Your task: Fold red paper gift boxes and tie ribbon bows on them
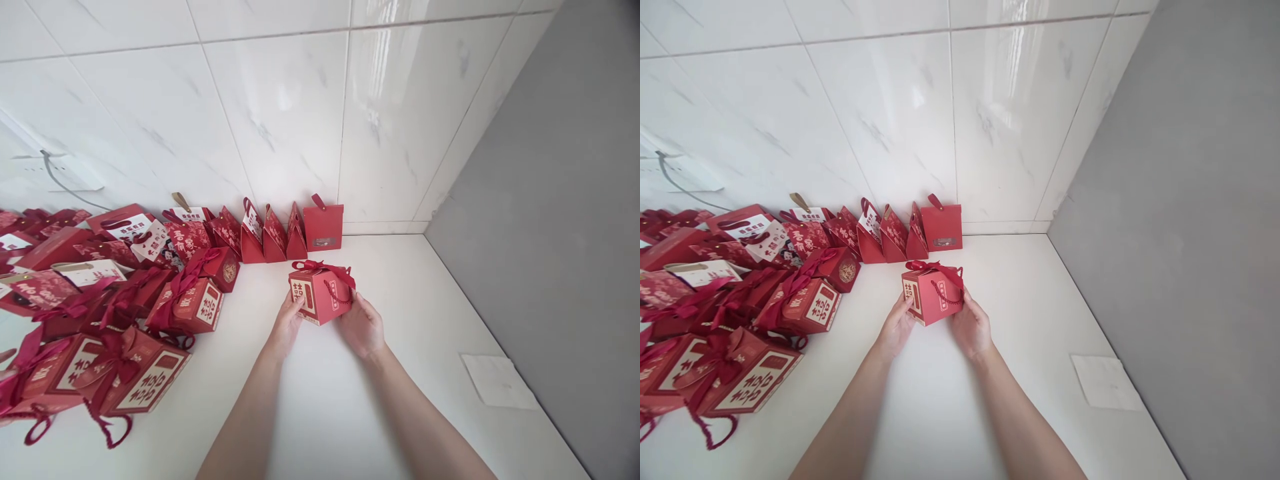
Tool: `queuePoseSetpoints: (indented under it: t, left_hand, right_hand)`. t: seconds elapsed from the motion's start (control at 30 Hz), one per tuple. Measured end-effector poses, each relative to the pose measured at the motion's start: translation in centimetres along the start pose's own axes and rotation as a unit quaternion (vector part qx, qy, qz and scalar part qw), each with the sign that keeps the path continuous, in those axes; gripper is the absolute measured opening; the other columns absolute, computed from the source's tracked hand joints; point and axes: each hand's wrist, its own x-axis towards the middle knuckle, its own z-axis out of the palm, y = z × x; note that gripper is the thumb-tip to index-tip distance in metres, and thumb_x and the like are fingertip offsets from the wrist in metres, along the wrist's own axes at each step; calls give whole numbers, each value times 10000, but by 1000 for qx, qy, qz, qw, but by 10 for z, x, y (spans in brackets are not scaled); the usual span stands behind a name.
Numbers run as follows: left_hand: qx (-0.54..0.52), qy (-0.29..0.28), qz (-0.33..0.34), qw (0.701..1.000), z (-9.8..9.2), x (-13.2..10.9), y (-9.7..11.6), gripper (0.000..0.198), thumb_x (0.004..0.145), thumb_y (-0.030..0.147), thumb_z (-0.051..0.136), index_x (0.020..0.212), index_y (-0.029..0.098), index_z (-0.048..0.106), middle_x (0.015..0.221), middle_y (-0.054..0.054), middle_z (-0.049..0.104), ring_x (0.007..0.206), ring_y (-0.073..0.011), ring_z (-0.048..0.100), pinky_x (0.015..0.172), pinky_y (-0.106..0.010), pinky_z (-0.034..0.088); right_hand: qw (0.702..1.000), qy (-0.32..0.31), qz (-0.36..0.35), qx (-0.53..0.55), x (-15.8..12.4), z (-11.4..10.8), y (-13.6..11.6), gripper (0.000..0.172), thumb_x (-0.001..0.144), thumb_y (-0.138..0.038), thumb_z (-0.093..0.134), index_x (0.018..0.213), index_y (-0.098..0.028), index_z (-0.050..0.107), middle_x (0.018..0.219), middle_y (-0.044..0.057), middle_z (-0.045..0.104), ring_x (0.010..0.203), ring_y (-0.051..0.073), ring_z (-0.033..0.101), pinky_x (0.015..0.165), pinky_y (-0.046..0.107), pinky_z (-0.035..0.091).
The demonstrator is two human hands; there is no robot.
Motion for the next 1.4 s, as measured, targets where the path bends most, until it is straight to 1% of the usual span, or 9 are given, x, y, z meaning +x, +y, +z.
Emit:
queuePoseSetpoints:
  t: [0.23,0.43,0.77,0.9,1.0,1.07,1.2,1.3,1.4]
  left_hand:
    - [4,-7,1,1000,-1,0,1,435,868,371,618,1275,236,543,1269,-59,628,1156,-239,585,911,-336,478]
    - [5,-7,4,1000,0,-1,1,393,890,372,594,1256,236,549,1276,-52,625,1158,-226,583,897,-313,479]
    - [14,-1,5,1000,0,1,0,423,877,415,603,1253,229,550,1245,-65,638,1114,-229,607,902,-337,485]
    - [30,-16,16,999,-1,0,-1,445,849,414,641,1247,241,548,1219,-63,648,1096,-235,621,929,-363,482]
    - [53,-41,37,997,-2,-3,-2,578,742,361,762,1261,264,526,1183,-53,662,1096,-242,624,958,-372,470]
    - [48,-60,44,996,-2,-5,-2,632,685,365,802,1241,262,520,1165,-57,665,1088,-259,626,944,-389,480]
    - [62,-87,43,993,0,-6,-4,557,686,403,786,1144,236,516,1127,-71,655,1049,-269,629,876,-403,502]
    - [113,-82,92,986,3,-4,-10,540,680,357,791,1103,233,478,1100,-59,637,1028,-242,618,870,-383,486]
    - [171,-54,173,968,7,0,-16,550,621,319,825,1009,225,446,1123,-63,605,1034,-232,595,886,-375,459]
  right_hand:
    - [1000,4,0,9,0,0,1,347,926,-388,484,1229,-315,635,1345,-31,595,1359,228,417,1152,418,309]
    - [1000,13,1,0,1,0,2,359,932,-386,470,1251,-320,620,1348,-33,591,1369,240,406,1153,443,305]
    - [1000,10,-2,10,2,1,3,362,935,-373,480,1270,-311,602,1354,-21,587,1350,236,428,1135,430,327]
    - [999,30,13,5,2,-4,5,309,899,-400,533,1158,-299,667,1270,-8,645,1282,254,500,1081,427,391]
    - [997,61,36,10,2,-10,8,292,837,-443,595,1047,-273,707,1152,17,703,1157,282,593,1004,441,455]
    - [996,72,46,12,2,-12,9,311,802,-472,623,1005,-254,713,1092,32,724,1100,298,624,960,450,484]
    - [995,66,74,-23,3,-13,7,396,837,-559,573,987,-220,710,1009,60,741,1021,315,663,871,455,524]
    - [994,72,33,-81,6,-17,6,361,853,-543,573,958,-222,701,960,49,746,935,294,686,809,424,538]
    - [982,106,-40,-151,12,-26,8,302,831,-499,614,902,-217,695,868,34,747,841,269,692,755,396,539]
